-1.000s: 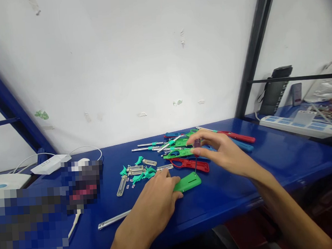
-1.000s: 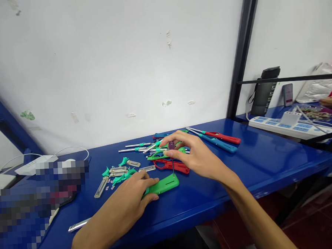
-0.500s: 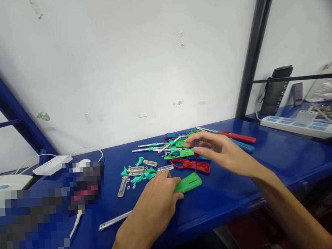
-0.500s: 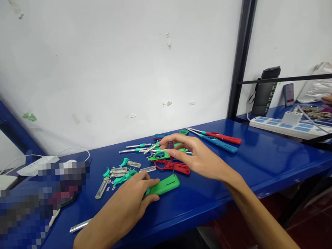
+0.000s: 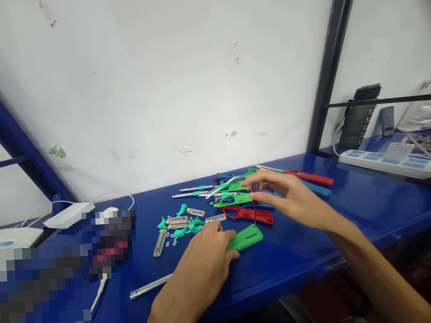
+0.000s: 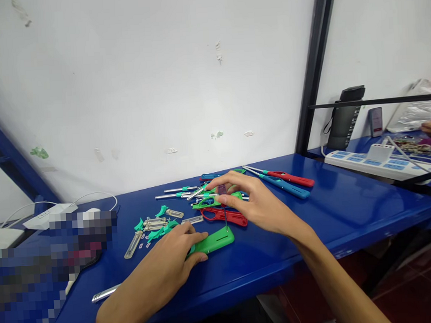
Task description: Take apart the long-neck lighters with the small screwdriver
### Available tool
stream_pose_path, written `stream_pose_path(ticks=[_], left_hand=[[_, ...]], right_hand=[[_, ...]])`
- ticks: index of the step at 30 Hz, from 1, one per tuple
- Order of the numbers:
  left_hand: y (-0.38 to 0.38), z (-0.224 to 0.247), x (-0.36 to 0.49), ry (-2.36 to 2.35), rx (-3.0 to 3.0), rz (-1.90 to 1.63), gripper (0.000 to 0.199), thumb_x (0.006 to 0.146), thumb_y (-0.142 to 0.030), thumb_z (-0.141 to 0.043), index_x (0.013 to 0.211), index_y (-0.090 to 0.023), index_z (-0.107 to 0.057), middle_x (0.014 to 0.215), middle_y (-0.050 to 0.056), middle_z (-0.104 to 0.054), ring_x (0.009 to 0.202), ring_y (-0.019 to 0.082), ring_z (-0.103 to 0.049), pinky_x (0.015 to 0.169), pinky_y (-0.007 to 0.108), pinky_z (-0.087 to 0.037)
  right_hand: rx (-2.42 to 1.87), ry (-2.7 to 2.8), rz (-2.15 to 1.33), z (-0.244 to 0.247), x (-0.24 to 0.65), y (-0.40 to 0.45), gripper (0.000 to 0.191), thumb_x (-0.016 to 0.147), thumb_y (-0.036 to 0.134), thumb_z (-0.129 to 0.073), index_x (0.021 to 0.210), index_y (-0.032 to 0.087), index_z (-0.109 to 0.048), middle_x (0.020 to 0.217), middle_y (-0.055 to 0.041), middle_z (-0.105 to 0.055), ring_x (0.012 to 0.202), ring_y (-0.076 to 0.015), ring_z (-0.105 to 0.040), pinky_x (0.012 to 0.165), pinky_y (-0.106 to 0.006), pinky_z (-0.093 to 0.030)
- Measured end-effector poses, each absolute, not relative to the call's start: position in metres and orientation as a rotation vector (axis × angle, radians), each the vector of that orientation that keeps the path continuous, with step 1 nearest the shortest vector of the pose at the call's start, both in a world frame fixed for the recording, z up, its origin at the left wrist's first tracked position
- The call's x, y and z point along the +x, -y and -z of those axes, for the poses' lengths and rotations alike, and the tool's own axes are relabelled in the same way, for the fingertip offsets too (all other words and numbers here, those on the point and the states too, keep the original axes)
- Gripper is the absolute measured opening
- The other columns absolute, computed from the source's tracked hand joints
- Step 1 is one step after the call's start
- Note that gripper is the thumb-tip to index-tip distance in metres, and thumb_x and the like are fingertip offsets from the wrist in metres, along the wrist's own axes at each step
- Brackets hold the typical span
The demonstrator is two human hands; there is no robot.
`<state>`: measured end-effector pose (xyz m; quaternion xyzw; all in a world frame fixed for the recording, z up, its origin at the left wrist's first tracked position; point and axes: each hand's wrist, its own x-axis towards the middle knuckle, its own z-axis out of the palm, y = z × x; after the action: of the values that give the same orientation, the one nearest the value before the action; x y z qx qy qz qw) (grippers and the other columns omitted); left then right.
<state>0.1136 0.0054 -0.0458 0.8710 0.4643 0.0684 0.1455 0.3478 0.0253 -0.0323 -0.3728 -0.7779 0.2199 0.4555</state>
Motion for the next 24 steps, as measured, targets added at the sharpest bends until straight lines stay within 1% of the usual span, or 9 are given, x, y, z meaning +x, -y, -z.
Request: stream_pose_path(ticks=[3,5,7,9,12,14,18,22,24], left_hand=[[-0.006,0.045,0.114,-1.341,2.507,-0.192,0.031,0.101,-0.027,-0.059,0.128,-0.020,-0.071,0.119,0.014,-0.065,0.113,0.032,-0.063,0.100,0.046,-0.050],[-0.006,0.044,0.115,-1.339,2.510,-0.188,0.030,0.101,-0.026,-0.058,0.127,-0.019,-0.072,0.118,0.014,-0.065,0.113,0.032,-0.063,0.100,0.047,-0.050],[-0.006,0.044,0.115,-1.336,2.514,-0.190,0.029,0.101,-0.025,-0.058,0.125,-0.019,-0.073,0.118,0.014,-0.065,0.113,0.032,-0.063,0.100,0.047,-0.050],[-0.005,0.044,0.114,-1.336,2.516,-0.189,0.029,0.101,-0.025,-0.058,0.125,-0.020,-0.073,0.118,0.014,-0.066,0.113,0.032,-0.063,0.100,0.047,-0.050],[-0.005,0.044,0.114,-1.334,2.518,-0.188,0.031,0.101,-0.026,-0.058,0.128,-0.021,-0.072,0.119,0.013,-0.066,0.115,0.032,-0.063,0.100,0.046,-0.050],[-0.006,0.045,0.114,-1.341,2.516,-0.188,0.031,0.100,-0.026,-0.059,0.128,-0.021,-0.072,0.120,0.013,-0.066,0.115,0.032,-0.063,0.100,0.045,-0.050],[-0.005,0.045,0.114,-1.366,2.500,-0.173,0.032,0.100,-0.026,-0.059,0.130,-0.022,-0.071,0.124,0.014,-0.065,0.116,0.032,-0.063,0.102,0.046,-0.050],[-0.005,0.042,0.117,-1.372,2.493,-0.147,0.036,0.102,-0.026,-0.058,0.136,-0.021,-0.068,0.125,0.015,-0.065,0.119,0.033,-0.062,0.103,0.048,-0.049],[-0.005,0.041,0.118,-1.380,2.480,-0.130,0.037,0.102,-0.026,-0.058,0.137,-0.020,-0.067,0.125,0.015,-0.065,0.119,0.033,-0.062,0.103,0.049,-0.049]], right_hand=[[-0.900,1.951,-0.634,0.031,0.348,-0.023,0.027,0.102,0.041,-0.058,0.126,0.033,-0.068,0.126,-0.0050,-0.069,0.119,-0.0259,-0.063,0.101,-0.043,-0.053],[-0.890,1.942,-0.595,0.031,0.349,-0.024,0.020,0.099,0.040,-0.065,0.116,0.032,-0.070,0.125,-0.0048,-0.068,0.120,-0.0262,-0.063,0.100,-0.043,-0.053],[-0.879,1.913,-0.513,0.032,0.350,-0.025,0.011,0.094,0.038,-0.071,0.101,0.030,-0.072,0.118,-0.0051,-0.067,0.114,-0.0255,-0.064,0.096,-0.041,-0.055],[-0.858,1.905,-0.504,0.033,0.351,-0.027,0.009,0.095,0.037,-0.070,0.095,0.028,-0.073,0.115,-0.0056,-0.068,0.110,-0.0249,-0.065,0.093,-0.041,-0.057],[-0.841,1.925,-0.626,0.032,0.351,-0.026,0.017,0.099,0.037,-0.064,0.110,0.031,-0.074,0.120,-0.0052,-0.071,0.114,-0.0254,-0.067,0.097,-0.043,-0.058],[-0.877,1.912,-0.639,0.030,0.352,-0.023,0.023,0.098,0.039,-0.065,0.118,0.031,-0.073,0.121,-0.0047,-0.073,0.110,-0.0257,-0.070,0.097,-0.044,-0.059],[-1.070,1.784,-0.454,0.024,0.365,-0.023,0.024,0.091,0.045,-0.072,0.106,0.027,-0.075,0.107,-0.0053,-0.078,0.089,-0.0262,-0.077,0.085,-0.042,-0.063],[-1.402,1.610,-0.313,0.031,0.403,-0.035,0.037,0.084,0.052,-0.075,0.109,0.025,-0.076,0.100,-0.0072,-0.081,0.088,-0.0315,-0.079,0.077,-0.041,-0.064],[-1.611,1.574,-0.276,0.040,0.425,-0.044,0.037,0.082,0.053,-0.075,0.104,0.022,-0.077,0.092,-0.0080,-0.081,0.082,-0.0312,-0.079,0.073,-0.040,-0.064]])
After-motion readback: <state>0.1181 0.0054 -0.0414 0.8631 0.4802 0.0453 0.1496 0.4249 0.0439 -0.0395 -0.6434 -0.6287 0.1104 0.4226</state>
